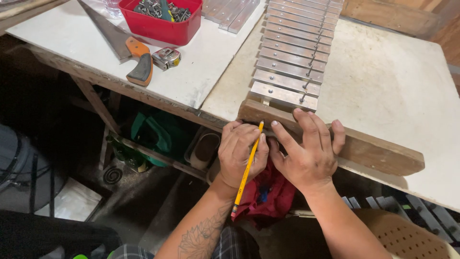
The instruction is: The person marks a wooden plank with a pencil and then uses a yellow cordless drill to drive screws into the wood. The person briefly reaches for a bucket of wire before returning to the drilling task.
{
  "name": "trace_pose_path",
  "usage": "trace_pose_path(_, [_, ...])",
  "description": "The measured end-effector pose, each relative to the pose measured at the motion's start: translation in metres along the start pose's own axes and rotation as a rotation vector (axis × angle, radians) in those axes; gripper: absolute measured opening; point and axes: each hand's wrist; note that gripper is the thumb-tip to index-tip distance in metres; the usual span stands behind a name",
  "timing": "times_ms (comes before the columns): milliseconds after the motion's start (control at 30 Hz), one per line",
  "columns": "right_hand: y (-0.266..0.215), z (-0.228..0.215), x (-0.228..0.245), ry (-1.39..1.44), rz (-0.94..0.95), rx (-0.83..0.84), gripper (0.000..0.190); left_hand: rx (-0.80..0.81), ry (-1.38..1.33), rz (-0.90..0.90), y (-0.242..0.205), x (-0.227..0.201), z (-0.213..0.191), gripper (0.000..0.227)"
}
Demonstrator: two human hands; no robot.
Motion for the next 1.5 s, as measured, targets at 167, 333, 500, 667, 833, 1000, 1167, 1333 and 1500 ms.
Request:
trace_pose_path(167, [0.0,0.0,0.0,-0.01,-0.002,-0.005,0.026,-0.003,-0.002,-0.002,-0.003,0.003,0.001,0.007])
trace_pose_path(333, [0.0,-0.001,0.001,-0.007,-0.001,0.002,0.027,0.012,-0.024,0.015,0.002,0.002,-0.002,0.006])
trace_pose_path(500, [0.0,0.001,0.0,-0.016,-0.002,-0.007,0.026,0.008,-0.025,0.004,0.0,0.003,-0.001,0.008])
trace_pose_path(667, [0.0,0.001,0.001,-0.019,-0.006,-0.009,0.026,0.018,-0.024,0.009,0.0,0.004,-0.002,0.008])
trace_pose_path(833, [0.001,0.001,0.0,-0.015,-0.011,-0.013,0.028,0.013,-0.048,-0.002,0.001,0.004,-0.002,0.008])
trace_pose_path(1000, [0.0,0.001,0.0,-0.017,-0.013,-0.017,0.026,0.019,-0.039,0.011,0.003,0.004,-0.004,0.007])
trace_pose_path(1167, [0.001,0.0,0.001,-0.009,-0.02,-0.026,0.026,-0.045,-0.123,-0.039,0.001,-0.003,-0.015,0.008])
trace_pose_path(1333, [0.0,0.001,0.0,-0.001,-0.021,-0.015,0.024,0.018,-0.127,-0.138,-0.035,-0.006,-0.052,0.007])
trace_pose_path(1500, [-0.002,0.002,-0.001,0.002,-0.027,-0.023,0.022,0.119,-0.03,-0.209,-0.078,0.003,-0.075,0.009])
Point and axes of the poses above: each hand's wrist, its own y-axis towards the middle knuckle, its own z-axis out of the palm, x = y × z, and after that the axes turned 5 degrees about y, right-handed
